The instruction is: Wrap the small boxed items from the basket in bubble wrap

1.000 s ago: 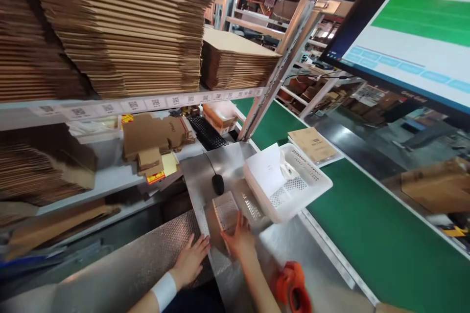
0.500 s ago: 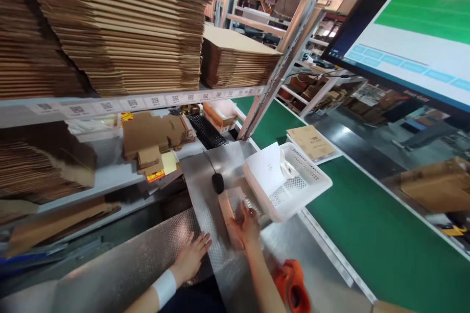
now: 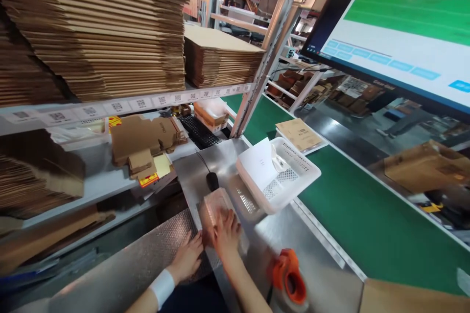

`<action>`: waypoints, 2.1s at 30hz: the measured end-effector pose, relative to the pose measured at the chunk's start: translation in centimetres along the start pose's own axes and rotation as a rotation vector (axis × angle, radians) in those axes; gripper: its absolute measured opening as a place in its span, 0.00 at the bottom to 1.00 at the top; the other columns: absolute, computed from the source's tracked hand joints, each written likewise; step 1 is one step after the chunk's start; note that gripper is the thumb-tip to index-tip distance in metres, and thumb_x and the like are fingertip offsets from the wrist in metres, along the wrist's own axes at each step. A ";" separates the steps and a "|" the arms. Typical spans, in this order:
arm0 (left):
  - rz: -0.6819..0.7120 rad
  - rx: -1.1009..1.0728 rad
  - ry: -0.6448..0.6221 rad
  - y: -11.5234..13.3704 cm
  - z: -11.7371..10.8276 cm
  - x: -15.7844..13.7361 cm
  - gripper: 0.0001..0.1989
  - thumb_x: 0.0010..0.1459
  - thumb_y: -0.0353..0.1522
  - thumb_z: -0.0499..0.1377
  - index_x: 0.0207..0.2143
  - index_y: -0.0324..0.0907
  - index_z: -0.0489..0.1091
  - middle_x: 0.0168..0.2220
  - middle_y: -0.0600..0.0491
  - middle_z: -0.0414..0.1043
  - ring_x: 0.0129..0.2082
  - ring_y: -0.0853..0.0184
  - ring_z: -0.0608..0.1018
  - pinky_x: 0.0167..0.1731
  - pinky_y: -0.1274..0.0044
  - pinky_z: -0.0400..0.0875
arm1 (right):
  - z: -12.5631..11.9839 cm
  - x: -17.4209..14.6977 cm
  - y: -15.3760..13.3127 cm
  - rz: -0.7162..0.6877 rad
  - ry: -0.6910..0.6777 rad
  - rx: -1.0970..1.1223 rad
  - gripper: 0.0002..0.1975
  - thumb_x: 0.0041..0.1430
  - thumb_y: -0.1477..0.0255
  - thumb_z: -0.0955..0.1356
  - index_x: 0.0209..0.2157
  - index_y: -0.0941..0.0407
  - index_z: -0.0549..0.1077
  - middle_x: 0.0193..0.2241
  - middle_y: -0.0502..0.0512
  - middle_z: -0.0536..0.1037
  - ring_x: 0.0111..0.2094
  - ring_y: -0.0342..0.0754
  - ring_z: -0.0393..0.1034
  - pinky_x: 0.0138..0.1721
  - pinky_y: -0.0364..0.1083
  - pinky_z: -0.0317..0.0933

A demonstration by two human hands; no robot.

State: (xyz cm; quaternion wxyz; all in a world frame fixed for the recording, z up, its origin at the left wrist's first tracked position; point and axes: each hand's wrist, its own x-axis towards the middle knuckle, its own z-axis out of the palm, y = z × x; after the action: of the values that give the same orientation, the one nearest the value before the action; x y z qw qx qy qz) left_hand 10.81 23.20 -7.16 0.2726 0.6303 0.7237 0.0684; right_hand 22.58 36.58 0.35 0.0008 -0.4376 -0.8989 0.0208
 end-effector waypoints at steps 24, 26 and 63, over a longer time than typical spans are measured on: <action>-0.025 0.123 0.106 -1.1 2.1 0.8 0.37 0.68 0.41 0.55 0.74 0.40 0.49 0.76 0.45 0.47 0.76 0.53 0.51 0.75 0.50 0.46 | -0.4 3.5 6.4 0.116 -0.145 0.062 0.46 0.63 0.66 0.72 0.76 0.53 0.47 0.68 0.73 0.59 0.65 0.69 0.61 0.61 0.60 0.61; -0.021 0.117 0.091 -0.7 1.8 1.0 0.36 0.69 0.42 0.55 0.74 0.40 0.49 0.76 0.45 0.46 0.76 0.54 0.51 0.75 0.52 0.45 | -0.8 4.0 7.4 0.122 -0.127 0.035 0.45 0.64 0.65 0.72 0.75 0.54 0.49 0.67 0.74 0.60 0.65 0.69 0.61 0.59 0.61 0.62; 0.020 0.272 0.024 -1.1 3.6 1.9 0.40 0.62 0.33 0.58 0.74 0.42 0.50 0.76 0.43 0.44 0.76 0.50 0.51 0.73 0.48 0.49 | -1.2 4.1 7.4 0.163 -0.156 0.133 0.52 0.56 0.73 0.76 0.75 0.45 0.50 0.69 0.73 0.57 0.65 0.71 0.59 0.60 0.63 0.59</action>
State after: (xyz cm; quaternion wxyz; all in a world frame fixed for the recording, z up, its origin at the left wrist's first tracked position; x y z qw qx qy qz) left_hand 11.45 23.92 -11.29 0.1752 0.6678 0.7232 -0.0203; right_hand 25.95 44.40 1.24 -0.0419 -0.5054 -0.8543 0.1143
